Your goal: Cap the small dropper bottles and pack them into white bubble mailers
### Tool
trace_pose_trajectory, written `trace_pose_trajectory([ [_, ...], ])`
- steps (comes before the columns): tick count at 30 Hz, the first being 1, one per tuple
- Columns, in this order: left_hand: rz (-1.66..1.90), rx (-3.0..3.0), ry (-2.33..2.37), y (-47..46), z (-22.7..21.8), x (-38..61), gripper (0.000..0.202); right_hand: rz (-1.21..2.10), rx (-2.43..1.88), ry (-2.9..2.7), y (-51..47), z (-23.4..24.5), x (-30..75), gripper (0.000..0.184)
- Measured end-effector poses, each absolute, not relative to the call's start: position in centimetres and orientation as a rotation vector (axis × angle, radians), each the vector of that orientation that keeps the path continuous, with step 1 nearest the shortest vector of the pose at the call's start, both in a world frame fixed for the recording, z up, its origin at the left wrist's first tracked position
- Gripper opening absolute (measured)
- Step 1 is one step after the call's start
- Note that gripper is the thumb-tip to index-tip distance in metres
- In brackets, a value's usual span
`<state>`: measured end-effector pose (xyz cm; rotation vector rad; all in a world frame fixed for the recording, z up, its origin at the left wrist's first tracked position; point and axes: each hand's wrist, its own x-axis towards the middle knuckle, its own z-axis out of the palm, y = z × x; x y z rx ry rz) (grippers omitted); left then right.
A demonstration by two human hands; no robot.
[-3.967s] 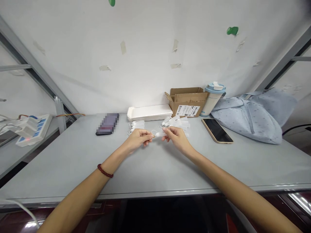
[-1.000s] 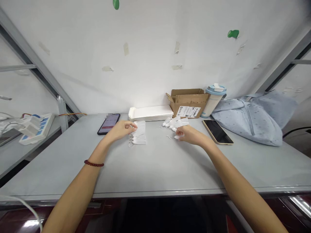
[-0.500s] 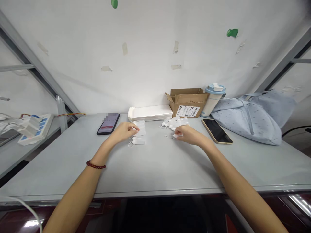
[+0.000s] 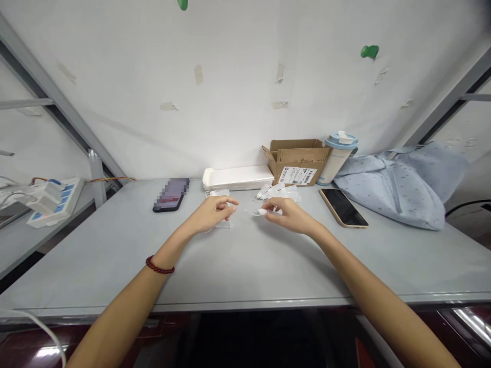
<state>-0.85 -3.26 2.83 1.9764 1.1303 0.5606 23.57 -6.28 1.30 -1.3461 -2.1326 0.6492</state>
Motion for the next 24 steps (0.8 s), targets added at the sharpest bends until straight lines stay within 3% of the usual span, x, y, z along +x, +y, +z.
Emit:
trace_pose_trajectory([
  [24,0.429,1.908,0.931,-4.1,2.1,0.4,0.033,1.064,-1.172,-1.899,-7.2,1.6,22.2,0.026],
])
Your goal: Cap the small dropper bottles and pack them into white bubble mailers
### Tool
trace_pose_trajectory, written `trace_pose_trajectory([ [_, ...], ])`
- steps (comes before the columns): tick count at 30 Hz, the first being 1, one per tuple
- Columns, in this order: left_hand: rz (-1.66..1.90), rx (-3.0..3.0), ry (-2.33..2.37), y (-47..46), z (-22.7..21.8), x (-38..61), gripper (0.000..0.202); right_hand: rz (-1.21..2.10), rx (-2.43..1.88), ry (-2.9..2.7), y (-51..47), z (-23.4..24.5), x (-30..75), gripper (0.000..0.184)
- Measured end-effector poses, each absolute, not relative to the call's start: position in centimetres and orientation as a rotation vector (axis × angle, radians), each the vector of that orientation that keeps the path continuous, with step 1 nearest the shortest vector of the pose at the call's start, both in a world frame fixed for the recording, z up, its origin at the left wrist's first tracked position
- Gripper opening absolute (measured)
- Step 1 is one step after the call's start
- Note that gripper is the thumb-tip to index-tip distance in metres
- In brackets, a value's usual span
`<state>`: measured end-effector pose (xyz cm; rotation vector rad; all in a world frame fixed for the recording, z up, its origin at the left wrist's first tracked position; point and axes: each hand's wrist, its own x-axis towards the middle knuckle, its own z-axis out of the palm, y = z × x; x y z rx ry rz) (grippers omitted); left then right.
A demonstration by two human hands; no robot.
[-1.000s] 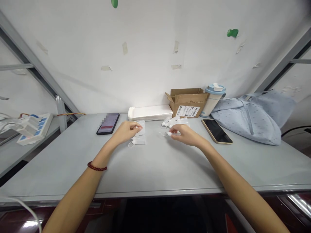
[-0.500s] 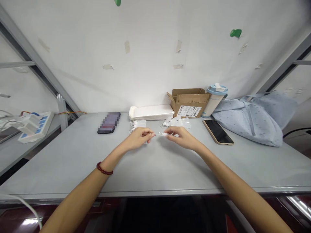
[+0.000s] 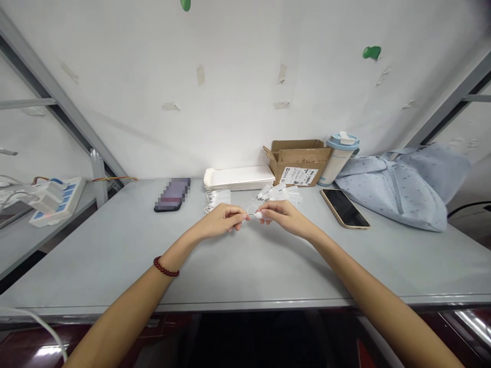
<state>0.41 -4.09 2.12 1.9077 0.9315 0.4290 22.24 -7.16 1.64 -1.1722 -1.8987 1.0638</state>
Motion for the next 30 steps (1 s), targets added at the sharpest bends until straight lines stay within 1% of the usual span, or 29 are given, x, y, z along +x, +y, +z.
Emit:
trace_pose_trajectory([
  [14,0.419,1.876,0.907,-4.09,2.32,0.41,0.029,1.129,-1.149,-1.867,-7.23,1.8,22.13,0.026],
  [25,0.413,1.885,0.91,-4.2,2.41,0.38,0.031,1.104,-1.156,-1.876,-7.23,1.8,22.18,0.025],
  [30,0.401,1.887,0.916,-4.17,2.45,0.39,0.029,1.1,-1.166,-1.884,-7.27,1.9,22.18,0.025],
])
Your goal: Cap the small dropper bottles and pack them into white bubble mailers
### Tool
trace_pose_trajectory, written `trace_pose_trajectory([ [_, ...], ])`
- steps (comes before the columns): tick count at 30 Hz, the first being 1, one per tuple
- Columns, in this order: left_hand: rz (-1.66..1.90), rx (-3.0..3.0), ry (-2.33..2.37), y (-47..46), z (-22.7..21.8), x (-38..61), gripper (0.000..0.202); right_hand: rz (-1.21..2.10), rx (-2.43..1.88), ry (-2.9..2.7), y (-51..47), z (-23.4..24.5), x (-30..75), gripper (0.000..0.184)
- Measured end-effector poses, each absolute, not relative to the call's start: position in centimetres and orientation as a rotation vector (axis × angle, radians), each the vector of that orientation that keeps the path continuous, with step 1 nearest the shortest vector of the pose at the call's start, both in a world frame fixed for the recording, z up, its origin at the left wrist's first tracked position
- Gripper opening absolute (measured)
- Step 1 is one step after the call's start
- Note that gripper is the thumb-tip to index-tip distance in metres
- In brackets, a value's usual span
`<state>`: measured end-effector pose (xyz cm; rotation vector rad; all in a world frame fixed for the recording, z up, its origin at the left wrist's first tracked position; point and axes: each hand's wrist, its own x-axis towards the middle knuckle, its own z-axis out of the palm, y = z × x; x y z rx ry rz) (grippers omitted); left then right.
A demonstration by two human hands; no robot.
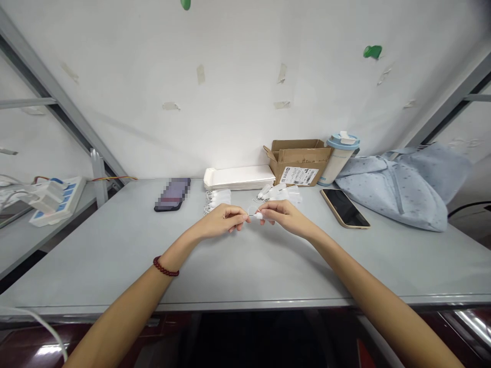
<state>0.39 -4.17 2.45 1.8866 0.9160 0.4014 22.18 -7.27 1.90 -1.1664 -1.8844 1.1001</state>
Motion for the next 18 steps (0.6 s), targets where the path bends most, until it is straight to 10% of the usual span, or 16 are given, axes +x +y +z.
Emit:
trace_pose_trajectory([
  [18,0.435,1.959,0.908,-4.63,1.84,0.97,0.029,1.173,-1.163,-1.886,-7.38,1.55,21.92,0.027],
])
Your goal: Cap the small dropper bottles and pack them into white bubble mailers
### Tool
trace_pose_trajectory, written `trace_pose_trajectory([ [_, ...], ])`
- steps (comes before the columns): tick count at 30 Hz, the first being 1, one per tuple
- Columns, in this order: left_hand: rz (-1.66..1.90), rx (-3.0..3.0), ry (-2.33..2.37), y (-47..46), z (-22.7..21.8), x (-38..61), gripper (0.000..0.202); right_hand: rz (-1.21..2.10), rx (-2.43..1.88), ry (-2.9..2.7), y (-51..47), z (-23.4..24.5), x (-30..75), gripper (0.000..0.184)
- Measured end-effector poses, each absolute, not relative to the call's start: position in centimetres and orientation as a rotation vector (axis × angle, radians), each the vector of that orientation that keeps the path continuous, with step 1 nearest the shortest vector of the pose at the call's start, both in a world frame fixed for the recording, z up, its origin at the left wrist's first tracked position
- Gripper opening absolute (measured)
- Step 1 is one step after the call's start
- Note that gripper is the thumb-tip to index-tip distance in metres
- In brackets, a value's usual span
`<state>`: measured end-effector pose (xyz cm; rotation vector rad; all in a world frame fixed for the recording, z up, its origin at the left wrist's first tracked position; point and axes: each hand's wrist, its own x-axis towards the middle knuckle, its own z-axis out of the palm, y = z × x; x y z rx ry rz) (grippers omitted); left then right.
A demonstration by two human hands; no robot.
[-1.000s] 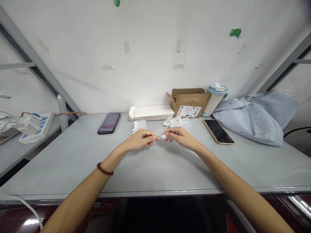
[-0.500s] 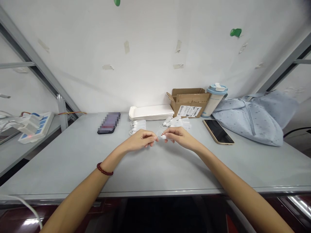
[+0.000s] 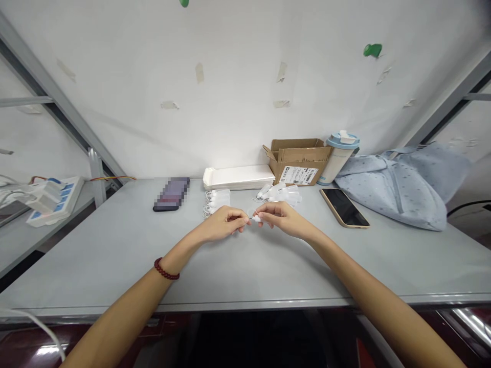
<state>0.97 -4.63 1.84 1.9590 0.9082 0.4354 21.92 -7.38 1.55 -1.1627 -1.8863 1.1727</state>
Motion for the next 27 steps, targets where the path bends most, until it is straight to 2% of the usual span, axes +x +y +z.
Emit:
trace_pose_trajectory([
  [12,0.525,1.944,0.913,-4.7,2.0,0.9,0.026,1.19,-1.115,-1.851,-7.3,1.0,21.5,0.028],
  [27,0.677,1.795,0.992,-4.3,3.0,0.2,0.026,1.018,-1.17,-1.856,-7.2,1.5,21.8,0.031],
])
